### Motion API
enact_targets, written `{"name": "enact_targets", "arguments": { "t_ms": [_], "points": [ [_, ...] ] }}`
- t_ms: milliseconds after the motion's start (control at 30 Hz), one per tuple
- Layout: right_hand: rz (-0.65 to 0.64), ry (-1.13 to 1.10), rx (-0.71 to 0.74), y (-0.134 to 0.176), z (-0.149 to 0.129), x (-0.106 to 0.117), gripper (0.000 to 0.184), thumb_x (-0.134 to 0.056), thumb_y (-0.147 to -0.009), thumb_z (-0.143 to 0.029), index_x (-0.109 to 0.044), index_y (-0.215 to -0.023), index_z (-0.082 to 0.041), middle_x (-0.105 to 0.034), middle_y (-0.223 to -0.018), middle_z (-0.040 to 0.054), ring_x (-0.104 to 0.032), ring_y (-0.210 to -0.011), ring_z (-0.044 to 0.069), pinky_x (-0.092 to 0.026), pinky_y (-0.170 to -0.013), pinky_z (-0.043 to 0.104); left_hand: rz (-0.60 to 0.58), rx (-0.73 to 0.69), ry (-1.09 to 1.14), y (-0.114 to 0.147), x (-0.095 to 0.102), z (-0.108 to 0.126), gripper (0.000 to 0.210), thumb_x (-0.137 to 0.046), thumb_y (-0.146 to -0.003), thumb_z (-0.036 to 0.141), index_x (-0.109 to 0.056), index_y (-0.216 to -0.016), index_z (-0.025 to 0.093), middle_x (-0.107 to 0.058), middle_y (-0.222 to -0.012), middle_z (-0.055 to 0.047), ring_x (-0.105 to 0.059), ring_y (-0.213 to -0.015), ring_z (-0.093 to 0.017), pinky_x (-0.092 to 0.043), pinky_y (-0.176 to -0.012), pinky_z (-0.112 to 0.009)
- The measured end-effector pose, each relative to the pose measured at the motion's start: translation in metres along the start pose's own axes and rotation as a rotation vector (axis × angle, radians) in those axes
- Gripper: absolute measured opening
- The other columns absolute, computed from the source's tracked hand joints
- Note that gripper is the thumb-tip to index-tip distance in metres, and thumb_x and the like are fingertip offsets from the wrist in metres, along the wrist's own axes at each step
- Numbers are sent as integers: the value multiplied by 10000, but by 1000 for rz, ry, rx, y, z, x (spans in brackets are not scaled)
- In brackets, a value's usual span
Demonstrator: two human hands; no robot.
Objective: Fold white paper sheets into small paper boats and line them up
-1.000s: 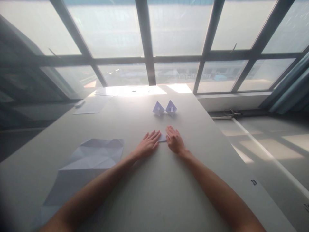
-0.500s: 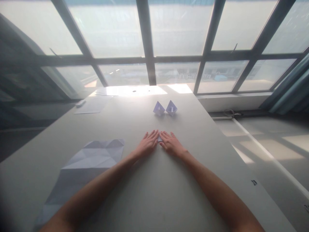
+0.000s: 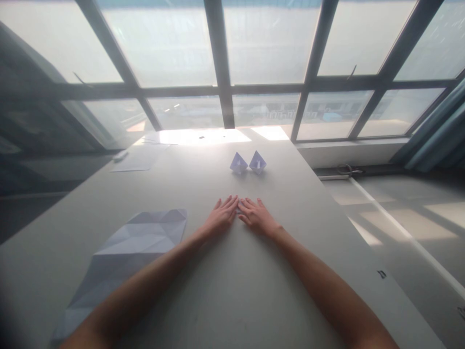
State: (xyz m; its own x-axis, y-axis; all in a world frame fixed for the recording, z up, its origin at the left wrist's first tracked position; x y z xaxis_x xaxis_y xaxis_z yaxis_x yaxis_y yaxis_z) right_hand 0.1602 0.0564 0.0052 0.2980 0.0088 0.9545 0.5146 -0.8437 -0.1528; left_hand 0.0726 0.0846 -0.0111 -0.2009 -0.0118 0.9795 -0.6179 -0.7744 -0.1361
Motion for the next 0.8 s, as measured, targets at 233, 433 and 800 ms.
{"name": "enact_targets", "arguments": {
  "t_ms": [233, 433, 800],
  "points": [
    [100, 66, -46, 1, -2, 14, 460, -284, -1040, -382, -470, -1420, -201, -448, -1494, 110, -303, -1433, 281, -85, -1157, 618, 14, 16, -49, 1, 4, 2, 653, -224, -1010, 544, -229, -1546, 172, -222, -1600, -99, -124, -1493, -283, -109, -1169, -592],
    [162, 89, -110, 2, 5, 22, 430, -285, -1041, -372, -583, -1303, -206, -527, -1430, 112, -361, -1400, 280, -90, -1154, 614, 1, 19, -80, 1, 3, 1, 660, -260, -1003, 514, -208, -1548, 145, -202, -1604, -122, -103, -1497, -273, -109, -1177, -565],
    [154, 84, -161, 2, 18, 15, 365, -392, -1007, -300, -592, -1293, -195, -514, -1438, 131, -414, -1365, 259, -113, -1156, 587, -5, 72, -52, 0, 2, -5, 655, -291, -980, 377, -200, -1527, 28, -215, -1590, -178, -125, -1493, -274, -123, -1190, -527]
  ]
}}
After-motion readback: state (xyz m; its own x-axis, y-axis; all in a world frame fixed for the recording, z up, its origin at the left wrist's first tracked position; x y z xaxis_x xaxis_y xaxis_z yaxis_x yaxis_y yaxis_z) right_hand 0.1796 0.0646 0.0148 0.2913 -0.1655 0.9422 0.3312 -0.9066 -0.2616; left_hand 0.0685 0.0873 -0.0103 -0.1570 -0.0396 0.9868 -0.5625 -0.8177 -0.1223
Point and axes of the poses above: each hand's wrist, its own y-axis away from the middle knuckle, its own x-axis out of the back of the hand, z = x × y, the point moved 10 cm from there along -y, towards the middle knuckle
